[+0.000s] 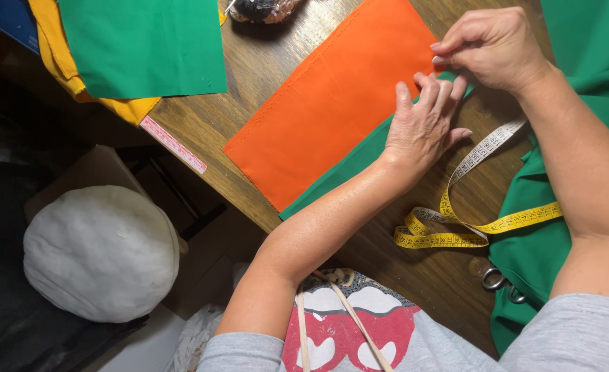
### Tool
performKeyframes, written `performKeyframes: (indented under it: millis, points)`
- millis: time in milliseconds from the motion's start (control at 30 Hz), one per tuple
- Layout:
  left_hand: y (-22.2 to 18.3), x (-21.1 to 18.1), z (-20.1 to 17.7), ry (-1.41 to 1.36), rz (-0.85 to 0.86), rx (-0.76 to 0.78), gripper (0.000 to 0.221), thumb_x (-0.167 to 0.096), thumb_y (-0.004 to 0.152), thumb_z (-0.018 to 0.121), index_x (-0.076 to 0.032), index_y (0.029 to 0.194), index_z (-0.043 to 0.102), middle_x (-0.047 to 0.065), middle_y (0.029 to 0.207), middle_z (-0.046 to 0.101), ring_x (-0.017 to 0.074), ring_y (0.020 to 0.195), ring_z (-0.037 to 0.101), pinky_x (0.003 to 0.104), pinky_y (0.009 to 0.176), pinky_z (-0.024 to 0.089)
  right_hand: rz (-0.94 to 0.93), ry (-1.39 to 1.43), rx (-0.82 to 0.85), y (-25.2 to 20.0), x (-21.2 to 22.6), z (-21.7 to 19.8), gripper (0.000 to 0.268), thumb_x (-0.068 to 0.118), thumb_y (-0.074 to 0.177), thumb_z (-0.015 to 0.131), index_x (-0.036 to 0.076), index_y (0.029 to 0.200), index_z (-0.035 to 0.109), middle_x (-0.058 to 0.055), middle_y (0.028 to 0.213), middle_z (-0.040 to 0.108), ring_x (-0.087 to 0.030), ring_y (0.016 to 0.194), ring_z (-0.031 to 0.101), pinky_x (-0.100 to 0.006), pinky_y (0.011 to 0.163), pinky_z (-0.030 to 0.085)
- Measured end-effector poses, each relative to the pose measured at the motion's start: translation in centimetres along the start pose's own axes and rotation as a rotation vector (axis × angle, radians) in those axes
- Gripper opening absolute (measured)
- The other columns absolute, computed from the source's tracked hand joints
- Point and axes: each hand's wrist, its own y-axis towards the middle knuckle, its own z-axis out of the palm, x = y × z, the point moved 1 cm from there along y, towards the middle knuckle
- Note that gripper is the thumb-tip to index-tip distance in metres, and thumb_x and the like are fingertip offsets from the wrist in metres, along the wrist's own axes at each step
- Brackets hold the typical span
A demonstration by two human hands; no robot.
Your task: Aligning and pinning two pieces of fabric together after measuring with a tape measure
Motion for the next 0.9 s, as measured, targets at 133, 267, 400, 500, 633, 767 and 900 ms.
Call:
performKeyframes:
  millis: [133, 267, 400, 500, 633, 767, 900]
  points:
    - [0.2, -0.3, -0.2, 0.023, -0.043, 0.009, 0.103, -0.100, 0.077, 0.052, -0.021, 0.143, 0.046, 0.004, 0.125, 0.051, 0.0283, 0.124, 0.048, 0.052, 0.102, 0.045, -0.043, -0.162, 0.071, -0.2, -0.8, -0.5, 0.009, -0.010, 0.098, 0.086, -0.004, 0.100, 0.079, -0.015, 0.098, 0.072, -0.020, 0.090, 0.068, -0.028, 0.083, 0.054]
    - [0.2, -0.6, 0.0, 0.032, -0.051, 0.000, 0.102, -0.100, 0.076, 0.053, -0.021, 0.140, 0.046, 0.005, 0.125, 0.052, 0.0271, 0.124, 0.049, 0.054, 0.104, 0.045, -0.009, -0.224, 0.041, -0.6, -0.2, -0.5, 0.010, -0.005, 0.098, 0.088, -0.001, 0.102, 0.080, -0.014, 0.101, 0.074, -0.020, 0.092, 0.069, -0.028, 0.083, 0.052]
    - [-0.3, -0.2, 0.0, 0.007, 0.001, 0.011, 0.100, -0.098, 0.083, 0.052, -0.021, 0.147, 0.041, 0.007, 0.131, 0.052, 0.0305, 0.128, 0.048, 0.056, 0.104, 0.044, 0.099, -0.276, 0.062, -0.1, 0.2, -0.8, 0.006, 0.001, 0.099, 0.085, 0.004, 0.099, 0.080, -0.009, 0.098, 0.075, -0.016, 0.089, 0.068, -0.028, 0.082, 0.050]
    - [-0.7, 0.2, -0.2, 0.009, 0.067, 0.040, 0.092, -0.091, 0.095, 0.038, -0.023, 0.156, 0.035, 0.012, 0.138, 0.053, 0.0342, 0.131, 0.046, 0.059, 0.106, 0.043, 0.385, -0.142, 0.108, 0.9, -0.9, -0.9, 0.008, 0.004, 0.095, 0.081, 0.005, 0.102, 0.077, -0.007, 0.092, 0.075, -0.008, 0.083, 0.068, -0.023, 0.073, 0.052]
    - [-1.0, 0.3, 0.1, -0.042, 0.037, 0.006, 0.096, -0.095, 0.092, 0.037, -0.024, 0.157, 0.034, 0.012, 0.142, 0.055, 0.0331, 0.135, 0.046, 0.058, 0.109, 0.043, 0.702, 0.058, 0.277, 3.0, -2.2, -1.0, 0.013, 0.001, 0.092, 0.076, 0.003, 0.105, 0.072, -0.009, 0.095, 0.075, -0.015, 0.086, 0.069, -0.025, 0.074, 0.052]
    - [-1.0, 0.4, -0.1, -0.037, 0.013, -0.004, 0.102, -0.100, 0.089, 0.035, -0.025, 0.157, 0.034, 0.010, 0.142, 0.055, 0.0307, 0.136, 0.048, 0.058, 0.110, 0.043, 0.889, -0.060, 0.405, 4.6, -3.1, -0.4, 0.008, 0.007, 0.088, 0.081, 0.004, 0.093, 0.076, -0.008, 0.080, 0.072, -0.016, 0.070, 0.060, -0.028, 0.058, 0.041]
    - [-0.9, 0.1, -0.2, -0.015, 0.008, 0.024, 0.106, -0.103, 0.086, 0.033, -0.024, 0.158, 0.033, 0.009, 0.141, 0.054, 0.0299, 0.136, 0.048, 0.058, 0.110, 0.044, 0.935, -0.029, 0.412, 4.9, -2.0, -0.1, 0.008, 0.005, 0.087, 0.082, 0.000, 0.091, 0.077, -0.014, 0.076, 0.073, -0.020, 0.066, 0.064, -0.031, 0.057, 0.048]
